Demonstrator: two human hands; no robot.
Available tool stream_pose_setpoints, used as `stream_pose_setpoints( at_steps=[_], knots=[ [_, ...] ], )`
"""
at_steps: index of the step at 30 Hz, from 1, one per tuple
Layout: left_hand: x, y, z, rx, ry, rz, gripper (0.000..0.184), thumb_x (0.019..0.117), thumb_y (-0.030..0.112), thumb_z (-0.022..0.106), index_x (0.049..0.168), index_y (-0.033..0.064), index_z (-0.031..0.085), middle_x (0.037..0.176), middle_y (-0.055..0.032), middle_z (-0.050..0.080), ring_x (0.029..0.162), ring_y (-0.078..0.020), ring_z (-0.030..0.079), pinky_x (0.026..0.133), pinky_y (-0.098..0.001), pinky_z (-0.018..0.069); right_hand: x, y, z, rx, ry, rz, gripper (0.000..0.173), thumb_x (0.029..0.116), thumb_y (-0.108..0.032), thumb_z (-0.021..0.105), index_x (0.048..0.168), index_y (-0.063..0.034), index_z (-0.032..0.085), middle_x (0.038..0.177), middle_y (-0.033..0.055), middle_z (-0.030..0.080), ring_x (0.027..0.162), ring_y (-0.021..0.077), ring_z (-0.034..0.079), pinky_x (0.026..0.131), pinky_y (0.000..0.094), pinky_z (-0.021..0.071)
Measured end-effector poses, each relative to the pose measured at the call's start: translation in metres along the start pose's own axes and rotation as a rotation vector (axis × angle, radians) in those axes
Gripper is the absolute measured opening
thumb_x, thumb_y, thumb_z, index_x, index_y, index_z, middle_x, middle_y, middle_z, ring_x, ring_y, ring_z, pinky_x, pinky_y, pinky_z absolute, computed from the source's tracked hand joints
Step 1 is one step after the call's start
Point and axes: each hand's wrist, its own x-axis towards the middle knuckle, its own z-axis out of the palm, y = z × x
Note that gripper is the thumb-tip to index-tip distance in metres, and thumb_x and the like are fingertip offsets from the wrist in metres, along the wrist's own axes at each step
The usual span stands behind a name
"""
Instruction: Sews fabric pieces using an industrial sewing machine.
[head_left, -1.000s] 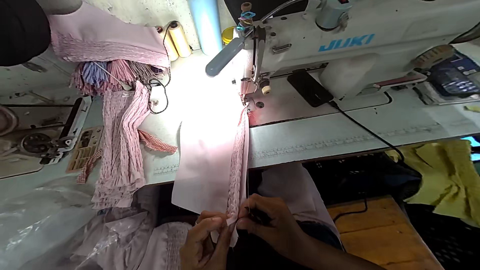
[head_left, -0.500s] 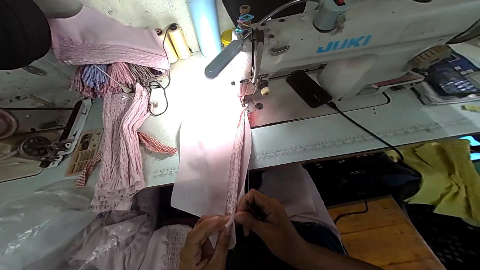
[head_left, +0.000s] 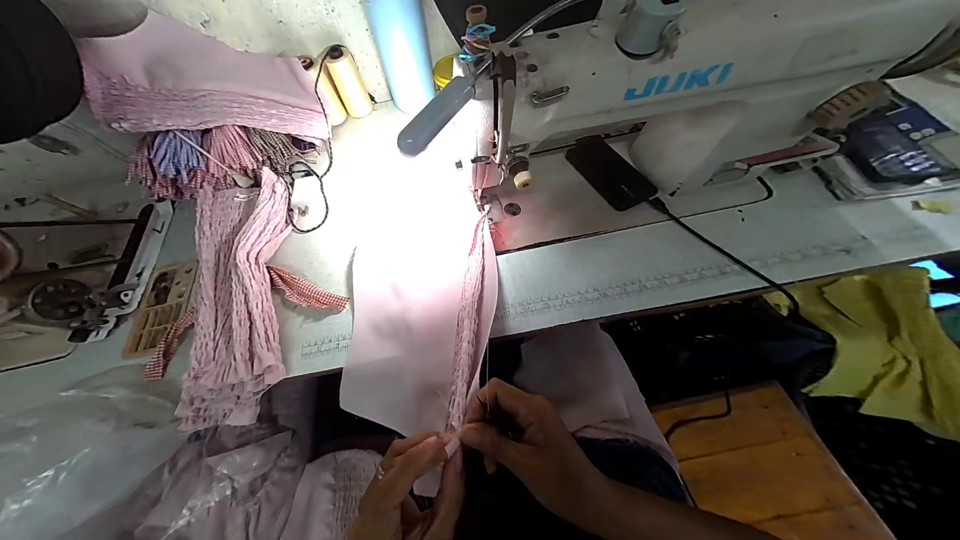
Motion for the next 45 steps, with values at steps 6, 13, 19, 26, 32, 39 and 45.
stream_pose_setpoints(
  at_steps=[6,13,19,26,32,39,45],
  knots=[
    [0.006,0.005,-0.009,-0.067,-0.013,-0.024,0.034,0.0921,0.01,0.073,0.121,0.0275,0.066,0.111,0.0168,0.072,0.103,-0.0002,0.069,0.09,-0.0176,0.0573,-0.006,0.003,-0.05,-0.595,-0.043,0.016,0.058,0.0964,-0.024,0.069,0.146,-0.0024,0.05,0.092,0.0053,0.074,0.072,0.0115,0.069,0.065,0.0294,0.0601],
    [0.009,0.007,-0.006,-0.122,-0.023,-0.053,0.029,0.0937,0.011,0.072,0.117,0.0264,0.067,0.109,0.0153,0.073,0.103,-0.0007,0.069,0.089,-0.0172,0.0571,-0.01,-0.038,-0.071,-0.751,0.225,-0.414,0.013,0.103,-0.019,0.061,0.109,-0.0099,0.068,0.099,0.0004,0.069,0.089,-0.004,0.063,0.077,0.0068,0.0506],
    [0.011,0.015,-0.004,-0.166,-0.05,-0.071,0.031,0.0929,0.007,0.072,0.119,0.025,0.067,0.113,0.0163,0.072,0.106,0.0015,0.067,0.092,-0.0161,0.0554,0.023,-0.034,-0.026,-0.618,-0.241,-0.592,0.028,0.0977,-0.003,0.061,0.122,-0.0127,0.07,0.124,0.0128,0.065,0.073,0.0109,0.059,0.061,0.0181,0.049],
    [0.012,0.015,-0.006,-0.195,-0.069,-0.082,0.031,0.0921,0.006,0.073,0.116,0.0242,0.066,0.11,0.0146,0.073,0.105,-0.0008,0.069,0.092,-0.0184,0.0567,0.049,-0.035,-0.036,-0.577,-0.471,-0.66,0.015,0.0924,0.004,0.061,0.098,-0.004,0.073,0.084,0.0095,0.065,0.075,0.0161,0.063,0.063,0.0238,0.0511],
    [0.012,0.014,-0.001,-0.223,-0.082,-0.102,0.028,0.0933,0.009,0.073,0.116,0.0237,0.065,0.108,0.0136,0.074,0.102,-0.0013,0.07,0.091,-0.0182,0.0574,0.034,-0.037,-0.039,-0.684,-0.342,-0.725,0.014,0.0968,0.001,0.058,0.094,-0.0059,0.069,0.085,0.0085,0.064,0.077,0.0154,0.062,0.064,0.0219,0.0504],
    [0.013,0.011,0.0,-0.24,-0.146,-0.137,0.021,0.1006,0.015,0.064,0.12,0.0226,0.067,0.111,0.0112,0.073,0.105,-0.0017,0.069,0.092,-0.0176,0.056,0.03,-0.032,-0.039,-0.607,-0.243,-0.695,0.01,0.0974,-0.001,0.058,0.096,-0.0048,0.068,0.089,0.0085,0.067,0.086,0.013,0.065,0.078,0.0175,0.0532],
    [0.016,0.009,0.004,-0.299,-0.103,-0.173,0.026,0.0977,0.011,0.066,0.119,0.0241,0.068,0.111,0.0114,0.073,0.101,-0.0004,0.069,0.088,-0.0167,0.0566,0.034,-0.026,-0.037,-0.433,-0.205,-0.537,0.011,0.0945,-0.01,0.071,0.101,-0.0015,0.072,0.091,0.0083,0.069,0.083,0.0022,0.064,0.076,0.0081,0.0509]
  ],
)
